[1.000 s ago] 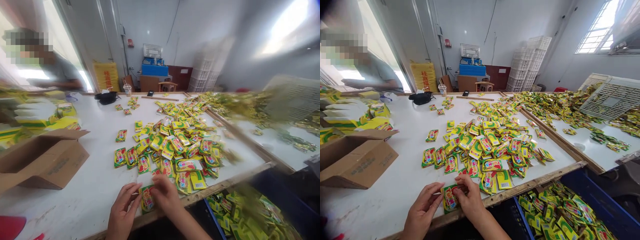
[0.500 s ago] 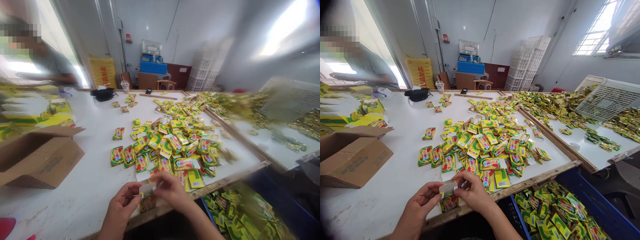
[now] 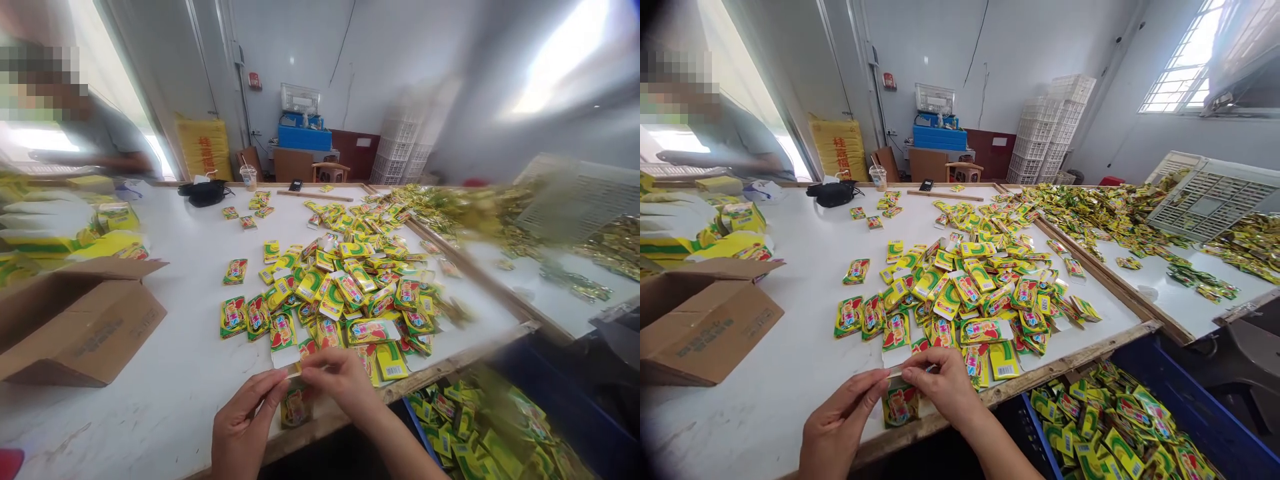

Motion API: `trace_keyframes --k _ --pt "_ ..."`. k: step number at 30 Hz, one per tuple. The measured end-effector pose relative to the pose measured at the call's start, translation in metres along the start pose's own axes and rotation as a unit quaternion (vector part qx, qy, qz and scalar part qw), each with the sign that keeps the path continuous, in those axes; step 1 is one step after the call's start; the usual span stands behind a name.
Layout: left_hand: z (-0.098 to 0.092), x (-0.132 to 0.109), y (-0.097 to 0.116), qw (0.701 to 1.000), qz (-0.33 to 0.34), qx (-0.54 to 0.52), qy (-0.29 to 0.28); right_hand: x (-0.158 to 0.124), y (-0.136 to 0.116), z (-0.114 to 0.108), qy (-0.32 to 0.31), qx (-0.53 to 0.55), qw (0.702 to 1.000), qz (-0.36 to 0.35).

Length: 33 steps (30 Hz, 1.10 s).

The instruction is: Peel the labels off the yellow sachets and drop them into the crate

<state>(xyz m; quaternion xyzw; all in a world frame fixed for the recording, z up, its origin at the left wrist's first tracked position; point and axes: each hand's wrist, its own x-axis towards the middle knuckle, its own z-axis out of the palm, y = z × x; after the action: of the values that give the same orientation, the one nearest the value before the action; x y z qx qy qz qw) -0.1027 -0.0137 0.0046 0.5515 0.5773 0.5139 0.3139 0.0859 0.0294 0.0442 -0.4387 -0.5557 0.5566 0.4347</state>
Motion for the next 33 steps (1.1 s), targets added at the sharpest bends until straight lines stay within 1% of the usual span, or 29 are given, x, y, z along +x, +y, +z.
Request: trace_keyframes --k 3,5,7,10,13,16,18,20,23,25,26,27,28,29,30,31,32,33 --pt "0.003 0.005 0.004 0.996 -0.064 -0.060 -0.035 0.001 0.004 -0.001 0.016 -0.007 1.000 0.020" --pt "0.004 0.008 0.006 0.991 -0.073 -0.081 -0.071 0.000 0.005 -0.002 0.029 0.001 0.999 0.025" --pt "0.003 0.010 0.006 0.992 -0.035 -0.071 -0.099 -0.001 0.005 -0.002 0.031 0.013 0.999 0.019" --pt "-0.001 0.011 0.004 0.990 0.054 -0.052 -0.119 -0.003 0.004 -0.004 0.018 0.013 1.000 -0.010" --pt "-0.008 0.012 0.001 0.983 0.121 -0.021 -0.133 -0.008 0.004 -0.006 0.001 -0.028 0.997 -0.067" --pt "-0.013 0.012 -0.003 0.976 0.160 0.013 -0.147 -0.016 0.010 -0.008 -0.017 -0.079 0.988 -0.129" --pt "-0.012 0.008 -0.007 0.974 0.172 0.010 -0.147 -0.023 0.017 -0.005 -0.017 -0.102 0.981 -0.163" --pt "-0.010 0.001 -0.010 0.976 0.169 -0.005 -0.139 -0.029 0.027 0.001 -0.010 -0.112 0.976 -0.185" --pt "-0.007 -0.012 -0.012 0.979 0.153 -0.021 -0.132 -0.034 0.035 0.014 0.005 -0.113 0.975 -0.189" --pt "-0.008 -0.015 -0.011 0.979 0.146 -0.003 -0.145 -0.035 0.031 0.014 0.020 -0.106 0.978 -0.181" --pt "-0.009 -0.013 -0.010 0.978 0.143 0.020 -0.149 -0.037 0.025 0.007 0.034 -0.100 0.979 -0.172" --pt "-0.010 -0.008 -0.009 0.978 0.139 0.054 -0.148 -0.040 0.018 -0.007 0.058 -0.094 0.981 -0.160" --pt "-0.011 0.000 -0.008 0.975 0.137 0.097 -0.143 -0.046 0.010 -0.028 0.084 -0.093 0.982 -0.140" --pt "-0.011 0.010 -0.007 0.970 0.142 0.145 -0.136 -0.054 0.002 -0.055 0.108 -0.102 0.983 -0.109" --pt "-0.010 0.021 -0.007 0.959 0.156 0.198 -0.131 -0.064 -0.004 -0.087 0.137 -0.120 0.980 -0.075" --pt "-0.008 0.034 -0.008 0.944 0.177 0.248 -0.129 -0.076 -0.008 -0.123 0.148 -0.158 0.976 -0.035" --pt "-0.006 0.047 -0.010 0.927 0.200 0.289 -0.133 -0.090 -0.009 -0.160 0.148 -0.205 0.967 0.015" --pt "-0.003 0.059 -0.013 0.912 0.222 0.316 -0.139 -0.105 -0.009 -0.195 0.183 -0.254 0.949 0.026"
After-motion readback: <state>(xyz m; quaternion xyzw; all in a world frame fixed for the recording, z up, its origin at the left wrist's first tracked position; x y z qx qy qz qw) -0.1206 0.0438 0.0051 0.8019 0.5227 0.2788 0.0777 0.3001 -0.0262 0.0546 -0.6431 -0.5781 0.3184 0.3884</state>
